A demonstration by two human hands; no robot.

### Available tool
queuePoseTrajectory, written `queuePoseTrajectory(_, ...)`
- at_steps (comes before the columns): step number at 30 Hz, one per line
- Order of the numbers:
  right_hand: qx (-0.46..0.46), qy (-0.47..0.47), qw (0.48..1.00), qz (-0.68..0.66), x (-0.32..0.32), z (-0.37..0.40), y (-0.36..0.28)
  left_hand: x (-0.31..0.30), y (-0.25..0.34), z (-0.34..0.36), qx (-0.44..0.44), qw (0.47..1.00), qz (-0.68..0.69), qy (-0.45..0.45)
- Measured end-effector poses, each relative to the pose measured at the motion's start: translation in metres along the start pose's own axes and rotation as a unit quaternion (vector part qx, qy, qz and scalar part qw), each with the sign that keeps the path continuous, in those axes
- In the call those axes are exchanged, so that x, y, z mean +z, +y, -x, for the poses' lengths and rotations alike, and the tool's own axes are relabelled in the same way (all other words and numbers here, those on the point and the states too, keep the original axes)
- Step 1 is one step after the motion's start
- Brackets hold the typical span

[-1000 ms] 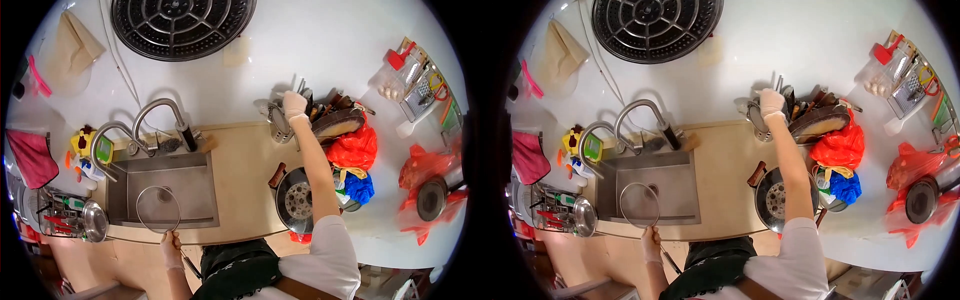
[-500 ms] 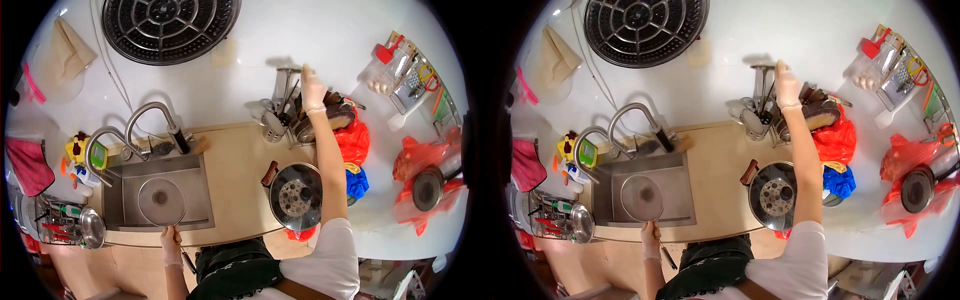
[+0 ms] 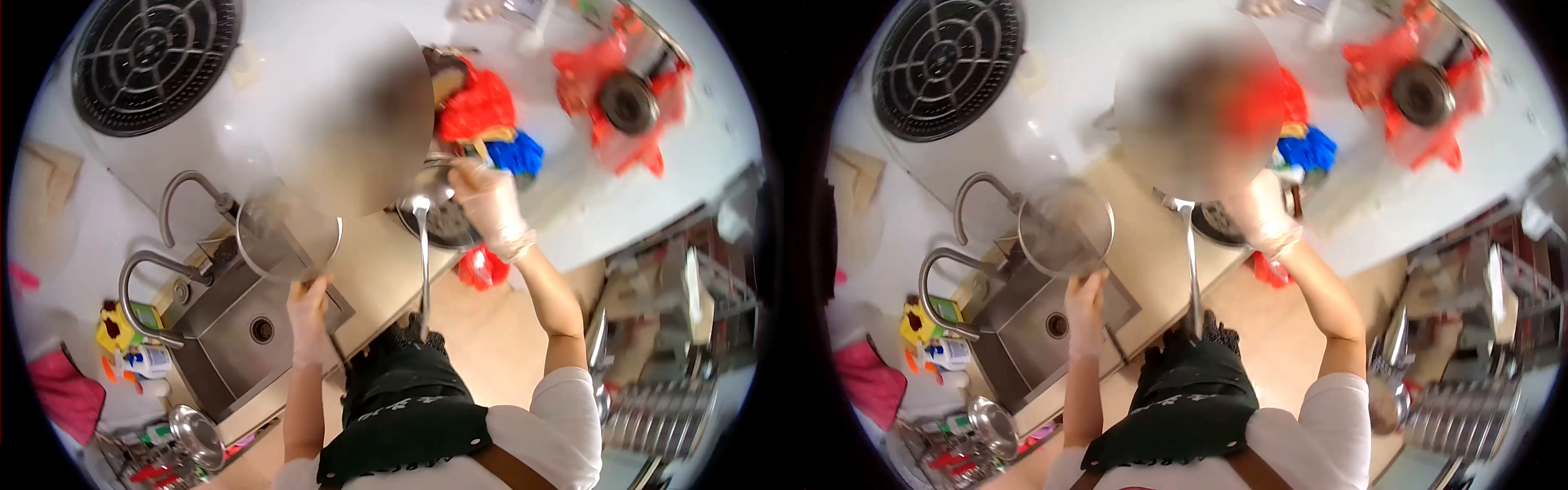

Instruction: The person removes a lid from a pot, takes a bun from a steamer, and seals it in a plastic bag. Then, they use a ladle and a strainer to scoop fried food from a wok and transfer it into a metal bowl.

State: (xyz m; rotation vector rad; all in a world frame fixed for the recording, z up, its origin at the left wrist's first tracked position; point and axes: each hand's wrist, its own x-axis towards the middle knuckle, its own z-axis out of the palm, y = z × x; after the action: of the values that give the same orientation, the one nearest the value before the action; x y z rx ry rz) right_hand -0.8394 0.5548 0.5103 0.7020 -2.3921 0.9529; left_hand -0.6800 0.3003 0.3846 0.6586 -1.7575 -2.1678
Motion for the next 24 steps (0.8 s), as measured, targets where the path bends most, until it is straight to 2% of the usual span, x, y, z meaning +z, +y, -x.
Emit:
queuePoseTrajectory(1, 0.019, -0.022, 1.000, -0.001, 0.000, 0.032, -0.002, 0.018, 0.012, 0.006, -0.004, 0.999, 0.000, -0.043)
queuePoseTrajectory(3, 0.075, -0.067, 0.995, 0.011, -0.010, 0.091, -0.010, 0.059, 0.017, 0.023, -0.051, 0.996, 0.001, -0.067)
queuePoseTrajectory(4, 0.112, -0.091, 0.989, 0.026, -0.018, 0.120, -0.015, 0.069, 0.005, 0.031, -0.052, 0.986, 0.074, -0.137)
queuePoseTrajectory(6, 0.167, -0.115, 0.979, 0.031, -0.025, 0.180, -0.002, 0.093, -0.038, 0.044, -0.095, 0.963, 0.049, -0.248)
queuePoseTrajectory(7, 0.218, -0.124, 0.967, 0.046, -0.036, 0.206, -0.006, 0.106, -0.046, 0.063, -0.096, 0.956, 0.047, -0.275)
queuePoseTrajectory(10, 0.328, -0.098, 0.936, 0.082, -0.072, 0.273, -0.015, 0.143, -0.062, 0.126, -0.137, 0.929, 0.016, -0.343)
queuePoseTrajectory(14, 0.491, -0.001, 0.871, -0.010, -0.128, 0.355, -0.034, 0.179, -0.092, 0.192, -0.154, 0.894, -0.054, -0.417)
queuePoseTrajectory(16, 0.586, 0.069, 0.798, -0.123, -0.148, 0.397, -0.061, 0.198, -0.112, 0.220, -0.140, 0.885, -0.077, -0.437)
queuePoseTrajectory(17, 0.623, 0.097, 0.753, -0.188, -0.144, 0.433, -0.070, 0.205, -0.122, 0.232, -0.129, 0.872, -0.043, -0.471)
queuePoseTrajectory(19, 0.619, 0.074, 0.687, -0.373, -0.122, 0.530, -0.083, 0.222, -0.136, 0.262, -0.122, 0.857, -0.048, -0.498)
queuePoseTrajectory(20, 0.587, 0.052, 0.678, -0.438, -0.119, 0.551, -0.105, 0.232, -0.145, 0.280, -0.121, 0.852, -0.063, -0.505)
queuePoseTrajectory(21, 0.550, 0.092, 0.673, -0.485, -0.108, 0.577, -0.122, 0.241, -0.151, 0.301, -0.120, 0.845, -0.059, -0.518)
queuePoseTrajectory(22, 0.549, 0.076, 0.640, -0.532, -0.136, 0.566, -0.148, 0.252, -0.156, 0.322, -0.122, 0.836, -0.056, -0.532)
queuePoseTrajectory(23, 0.536, 0.129, 0.630, -0.547, -0.135, 0.584, -0.158, 0.264, -0.171, 0.344, -0.132, 0.825, -0.061, -0.545)
queuePoseTrajectory(24, 0.504, 0.220, 0.571, -0.609, -0.124, 0.606, -0.157, 0.275, -0.188, 0.367, -0.142, 0.815, -0.068, -0.557)
